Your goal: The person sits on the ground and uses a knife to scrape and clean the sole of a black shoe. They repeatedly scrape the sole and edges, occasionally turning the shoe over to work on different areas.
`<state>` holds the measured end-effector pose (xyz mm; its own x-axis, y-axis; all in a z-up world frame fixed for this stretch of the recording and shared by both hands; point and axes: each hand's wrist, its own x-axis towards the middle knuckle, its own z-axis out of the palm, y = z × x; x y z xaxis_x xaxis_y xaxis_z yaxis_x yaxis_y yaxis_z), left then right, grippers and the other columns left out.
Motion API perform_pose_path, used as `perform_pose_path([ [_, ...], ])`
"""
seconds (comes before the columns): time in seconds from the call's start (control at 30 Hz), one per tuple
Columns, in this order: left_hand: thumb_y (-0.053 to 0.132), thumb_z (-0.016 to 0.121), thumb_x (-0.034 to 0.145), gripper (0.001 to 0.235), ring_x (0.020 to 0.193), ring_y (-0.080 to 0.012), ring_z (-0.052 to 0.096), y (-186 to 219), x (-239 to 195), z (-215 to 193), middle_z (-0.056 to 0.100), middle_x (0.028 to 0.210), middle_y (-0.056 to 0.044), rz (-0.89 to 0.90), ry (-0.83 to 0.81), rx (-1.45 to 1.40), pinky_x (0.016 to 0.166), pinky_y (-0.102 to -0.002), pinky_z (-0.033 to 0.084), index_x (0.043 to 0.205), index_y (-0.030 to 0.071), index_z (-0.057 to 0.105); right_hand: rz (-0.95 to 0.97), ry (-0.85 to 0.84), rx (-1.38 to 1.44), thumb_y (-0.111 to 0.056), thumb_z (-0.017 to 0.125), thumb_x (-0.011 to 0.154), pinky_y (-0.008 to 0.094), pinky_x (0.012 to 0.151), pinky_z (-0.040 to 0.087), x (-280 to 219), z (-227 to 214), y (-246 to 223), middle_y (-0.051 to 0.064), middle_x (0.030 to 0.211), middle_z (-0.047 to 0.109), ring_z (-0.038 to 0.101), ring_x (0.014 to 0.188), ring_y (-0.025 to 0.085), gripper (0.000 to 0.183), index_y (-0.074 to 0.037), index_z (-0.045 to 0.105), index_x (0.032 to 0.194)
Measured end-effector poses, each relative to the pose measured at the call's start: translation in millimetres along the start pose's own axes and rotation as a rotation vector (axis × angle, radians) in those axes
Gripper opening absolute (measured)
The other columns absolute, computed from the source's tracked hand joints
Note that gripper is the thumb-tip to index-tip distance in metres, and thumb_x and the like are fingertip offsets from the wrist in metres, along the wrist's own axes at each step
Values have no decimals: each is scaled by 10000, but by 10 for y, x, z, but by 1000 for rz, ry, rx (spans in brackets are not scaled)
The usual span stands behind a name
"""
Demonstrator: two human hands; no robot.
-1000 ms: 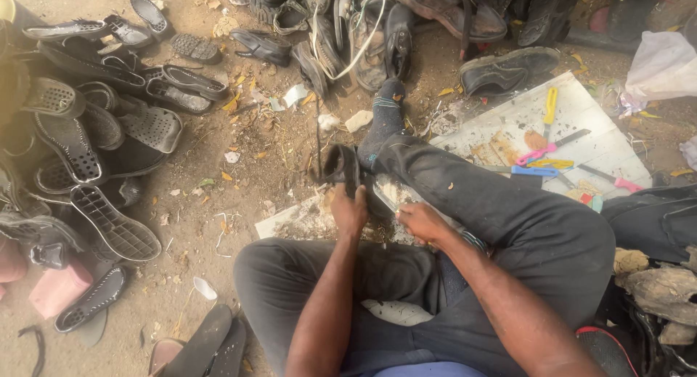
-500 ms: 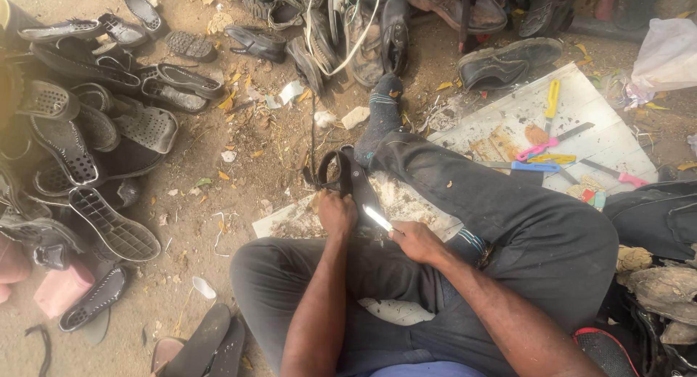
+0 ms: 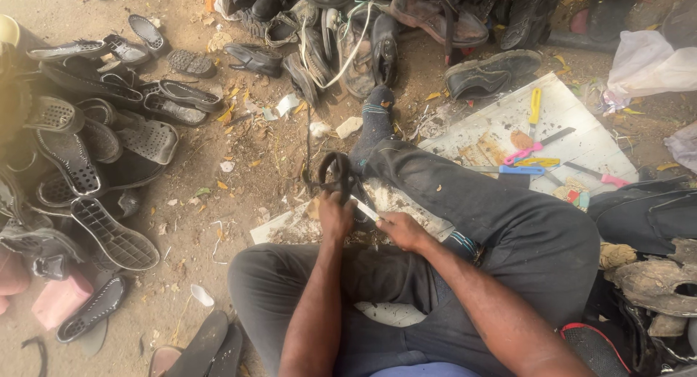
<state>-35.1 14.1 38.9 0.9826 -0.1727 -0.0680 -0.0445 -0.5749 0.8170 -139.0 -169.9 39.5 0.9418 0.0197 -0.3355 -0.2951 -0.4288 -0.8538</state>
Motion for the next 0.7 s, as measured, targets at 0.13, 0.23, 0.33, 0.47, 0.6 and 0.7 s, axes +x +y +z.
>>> perform_pose_path([
  [0.13, 214, 810, 786, 286, 1089, -369, 618, -110, 125, 85, 579, 1250, -258, 171, 16, 185, 970, -447, 508, 907, -44, 778, -63, 35, -97, -309, 596, 990, 489, 724, 534, 2, -156, -74, 212, 840, 710, 708, 800, 399, 371, -135, 706, 1298],
  [0.23, 266, 795, 834, 337, 1057, -309, 641, -75, 253, 48, 600, 1244, -227, 39, -54, 53, 935, -424, 532, 986, -35, 784, -153, 87, -391, -320, 588, 984, 497, 731, 552, -119, -316, -281, 166, 818, 744, 729, 797, 362, 349, -161, 670, 1284],
  [0.33, 330, 764, 878, 391, 998, -263, 701, -12, 292, 65, 661, 1219, -191, -270, -54, 84, 905, -395, 558, 1044, -24, 762, -130, 5, -524, -288, 565, 987, 523, 724, 548, -394, -347, -449, 166, 802, 742, 731, 763, 368, 318, -138, 647, 1256],
  [0.47, 312, 681, 982, 385, 968, -253, 664, 60, -25, 26, 617, 1127, -187, -204, 306, -37, 819, -378, 584, 1166, -25, 696, -4, 31, -558, -237, 542, 1006, 504, 697, 553, -687, -247, -542, 193, 751, 729, 729, 730, 369, 305, -39, 633, 1220],
  [0.6, 253, 581, 1044, 334, 996, -233, 620, 624, -465, -115, 498, 1191, -170, 295, 603, -238, 818, -383, 604, 1250, 12, 685, 44, -20, -670, -63, 474, 975, 477, 576, 550, -607, -177, -503, 177, 730, 715, 735, 666, 334, 311, 26, 588, 1251],
  [0.7, 275, 596, 1031, 251, 857, -180, 635, 1471, -679, -38, 630, 1054, -63, 286, 403, -304, 658, -338, 550, 1127, 59, 680, 45, 1, -628, -86, 496, 980, 481, 603, 533, -548, -119, -485, 199, 745, 716, 725, 692, 354, 256, 31, 606, 1179],
])
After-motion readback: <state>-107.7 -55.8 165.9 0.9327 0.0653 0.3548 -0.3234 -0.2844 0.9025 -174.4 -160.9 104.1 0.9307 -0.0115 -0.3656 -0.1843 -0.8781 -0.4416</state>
